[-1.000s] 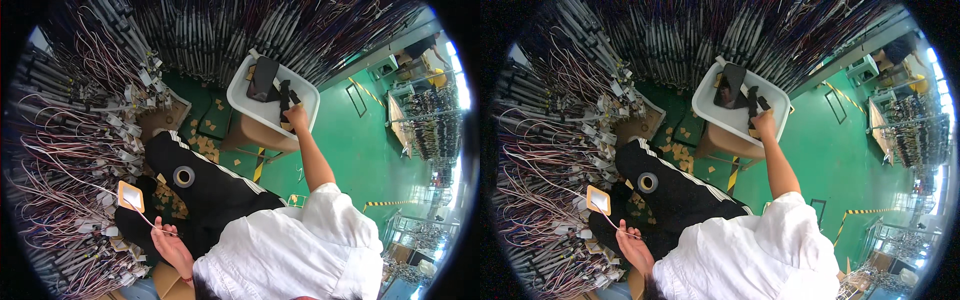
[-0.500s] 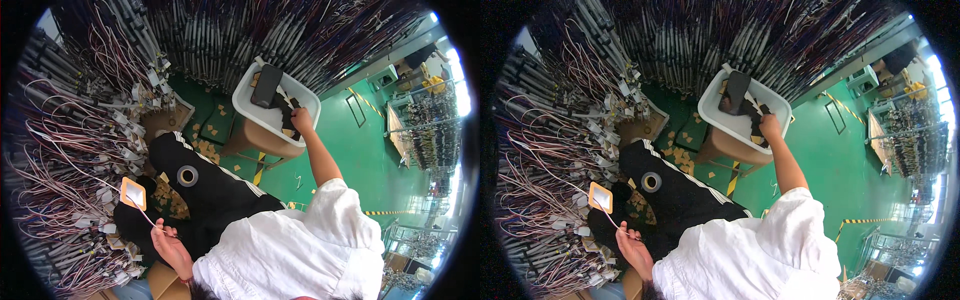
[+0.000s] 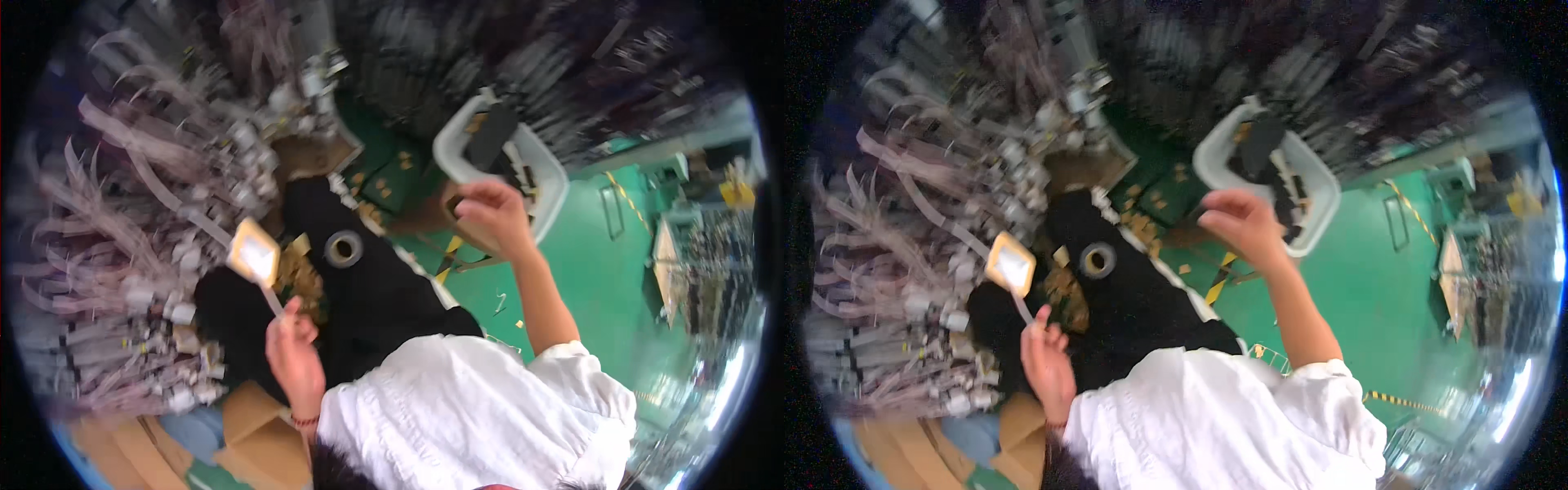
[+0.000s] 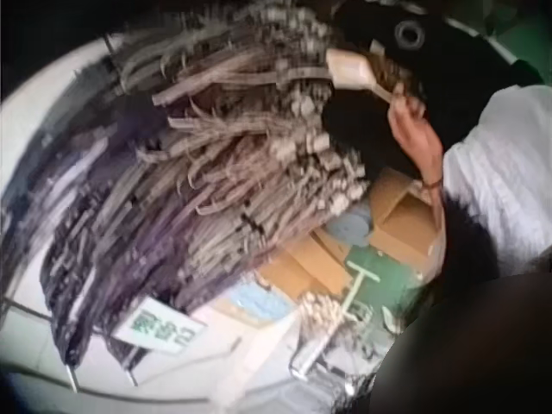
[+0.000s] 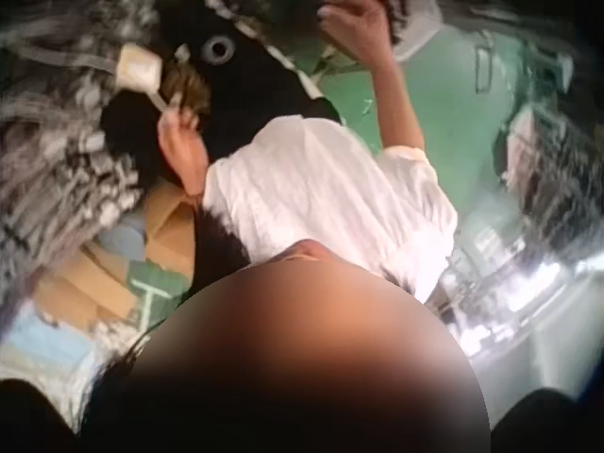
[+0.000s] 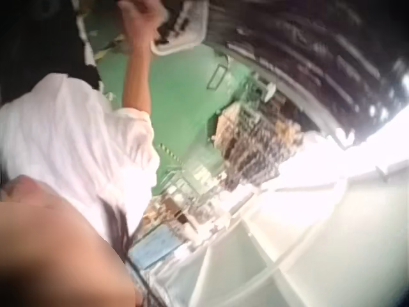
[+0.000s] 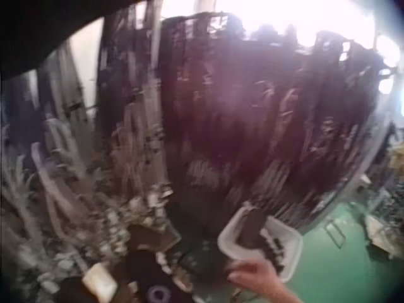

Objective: The recorder applies tape to secure wires to a component and organizes the finished wire harnesses.

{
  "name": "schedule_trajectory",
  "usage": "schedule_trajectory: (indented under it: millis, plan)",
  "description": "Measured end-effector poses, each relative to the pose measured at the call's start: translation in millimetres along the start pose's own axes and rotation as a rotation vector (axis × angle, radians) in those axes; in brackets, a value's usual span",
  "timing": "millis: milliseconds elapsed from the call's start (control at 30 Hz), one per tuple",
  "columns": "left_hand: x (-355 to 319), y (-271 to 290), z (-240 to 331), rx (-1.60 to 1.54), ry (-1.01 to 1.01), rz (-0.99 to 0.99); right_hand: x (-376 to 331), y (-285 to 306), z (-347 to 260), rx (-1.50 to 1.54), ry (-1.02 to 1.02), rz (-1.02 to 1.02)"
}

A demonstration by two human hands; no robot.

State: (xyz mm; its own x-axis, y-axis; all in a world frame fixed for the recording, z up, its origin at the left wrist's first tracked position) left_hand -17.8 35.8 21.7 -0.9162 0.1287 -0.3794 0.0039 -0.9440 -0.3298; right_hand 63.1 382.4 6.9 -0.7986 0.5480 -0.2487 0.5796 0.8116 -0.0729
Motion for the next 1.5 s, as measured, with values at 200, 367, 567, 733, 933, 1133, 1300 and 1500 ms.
schedule_trajectory:
  millis: [200, 367, 567, 733, 933, 1133, 1300, 1500]
  plan:
    - [-13, 4, -2, -0.013, -0.020, -0.123, -65, -194, 17, 0.348, -0.240, -0.453]
    - [-14, 21, 5, -0.100, -0.088, -0.090, -73, -216, 13, 0.346, -0.213, -0.677]
    - [-8, 32, 6, -0.046, -0.168, -0.187, -62, -210, 11, 0.331, -0.441, -0.762]
    - [-6, 36, 9, 0.175, -0.281, -0.186, -64, -213, 10, 0.269, -0.491, -0.733]
    - [-7, 34, 11, 0.221, -0.275, -0.166, -68, -211, 5, 0.136, -0.292, -0.677]
    - [-5, 34, 7, 0.188, -0.267, -0.187, -64, -212, 7, 0.132, -0.266, -0.702]
    - [-3, 32, 1, -0.052, -0.117, -0.195, -65, -212, 10, 0.183, -0.338, -0.669]
    - [-10, 26, 4, -0.094, -0.147, -0.168, -67, -217, 15, -0.008, -0.087, -0.436]
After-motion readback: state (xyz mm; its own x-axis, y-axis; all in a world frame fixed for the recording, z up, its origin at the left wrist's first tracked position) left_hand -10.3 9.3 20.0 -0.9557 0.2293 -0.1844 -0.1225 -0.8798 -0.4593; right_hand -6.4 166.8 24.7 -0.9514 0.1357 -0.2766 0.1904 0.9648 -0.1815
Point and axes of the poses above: each hand's wrist, its own x-axis towards the middle knuckle, its own y-axis out of the back of the hand, z = x × y, the point moved 1 cm from there along x, towards the middle knuckle, and after that the axes turned 1 degree about x, right-handed, at the moved point
